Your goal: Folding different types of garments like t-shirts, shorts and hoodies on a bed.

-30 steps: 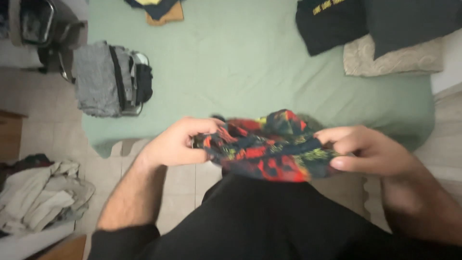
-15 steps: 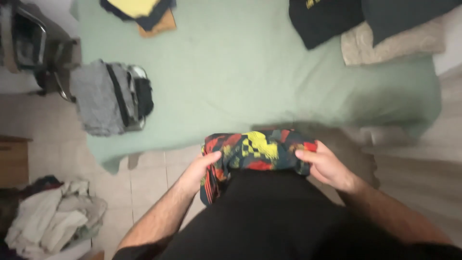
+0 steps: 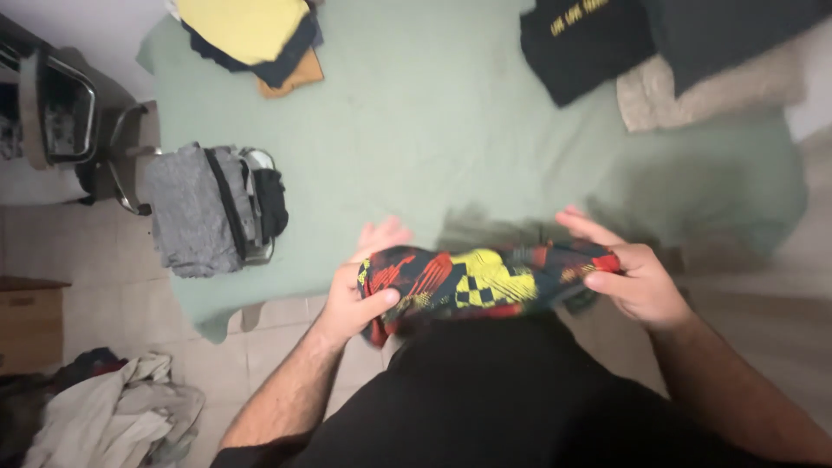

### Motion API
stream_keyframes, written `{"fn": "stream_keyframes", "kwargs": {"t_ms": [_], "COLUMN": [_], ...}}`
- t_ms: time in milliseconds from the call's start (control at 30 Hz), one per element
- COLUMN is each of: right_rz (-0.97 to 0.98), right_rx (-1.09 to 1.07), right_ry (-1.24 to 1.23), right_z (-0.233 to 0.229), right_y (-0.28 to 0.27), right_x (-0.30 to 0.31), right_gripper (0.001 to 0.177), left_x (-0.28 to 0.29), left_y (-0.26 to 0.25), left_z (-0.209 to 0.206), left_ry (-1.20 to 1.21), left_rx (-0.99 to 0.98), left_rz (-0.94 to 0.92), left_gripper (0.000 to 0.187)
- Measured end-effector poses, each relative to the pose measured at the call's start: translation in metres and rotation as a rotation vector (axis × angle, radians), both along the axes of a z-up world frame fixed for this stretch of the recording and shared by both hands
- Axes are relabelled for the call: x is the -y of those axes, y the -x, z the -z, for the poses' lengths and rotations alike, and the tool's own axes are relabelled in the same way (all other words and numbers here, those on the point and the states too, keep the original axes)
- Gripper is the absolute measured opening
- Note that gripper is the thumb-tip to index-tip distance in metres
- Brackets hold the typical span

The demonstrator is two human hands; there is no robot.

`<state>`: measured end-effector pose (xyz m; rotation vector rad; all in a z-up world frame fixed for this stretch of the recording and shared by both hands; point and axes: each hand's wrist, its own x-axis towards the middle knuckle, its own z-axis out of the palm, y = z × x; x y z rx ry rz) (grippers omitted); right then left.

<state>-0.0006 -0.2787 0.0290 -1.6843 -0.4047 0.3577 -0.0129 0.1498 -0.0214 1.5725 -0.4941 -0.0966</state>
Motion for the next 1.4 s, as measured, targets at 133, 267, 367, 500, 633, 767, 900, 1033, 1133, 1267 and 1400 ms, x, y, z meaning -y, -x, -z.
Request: {"fn": "stream_keyframes", "kwargs": {"t_ms": [133,267,367,500,633,767,900,1033,1133,1267,1400], "right_rz": [-0.110,-0.107,-0.100,-0.115,-0.129,-0.336,-0.392,-0.348,-0.331,-0.301,-0.269], "right_rx": [-0.298,-0.486,-0.414,-0.273,-0.456,-0.814,-0.963,-1.032,-1.007,-0.948,-0.928], "right_ry": [-0.521,-0.515,-0.258,-0.131,0.023,0.071,0.067,0.095,0.099,0.153,0.125], "right_z": [0.025,0.033,0.030,0.081,0.097,0.129,0.150,0.146,0.147,0.148,0.147], "right_y": [-0.024,-0.059,-0.103,-0.171,-0.221,-0.244,-0.251,-0.262,-0.263,-0.265,-0.267], "right_x": [0.020,0.037,0.028,0.023,-0.011,-0.057,-0.070,-0.100,-0.121,-0.145,-0.158], "right_gripper": [0.036,0.067,0.082,0.078,0.073,0.066,0.062,0.052,0.049,0.046,0.045], "left_x": [0.021,0.063,0.108,0.132,0.126,0.095,0.042,-0.019,-0.085,-0.171,-0.235], "left_y": [-0.023,-0.031,-0.042,-0.064,-0.059,-0.046,-0.014,-0.038,-0.050,-0.082,-0.110], "left_z": [-0.014,0.012,0.017,0.026,0.033,0.002,0.058,0.013,0.038,0.053,0.031], "left_ry": [0.250,0.330,0.264,0.403,0.676,0.736,0.557,0.705,0.663,0.735,0.927], "left_rx": [-0.177,-0.490,-0.491,-0.574,-0.662,-0.882,-0.560,-0.348,-0.251,-0.181,-0.031], "left_rz": [0.194,0.168,-0.010,-0.352,-0.498,-0.945,-1.081,-1.187,-1.255,-1.347,-1.277], "left_gripper": [0.058,0.081,0.071,0.062,0.069,0.059,0.049,0.063,0.061,0.066,0.060]}}
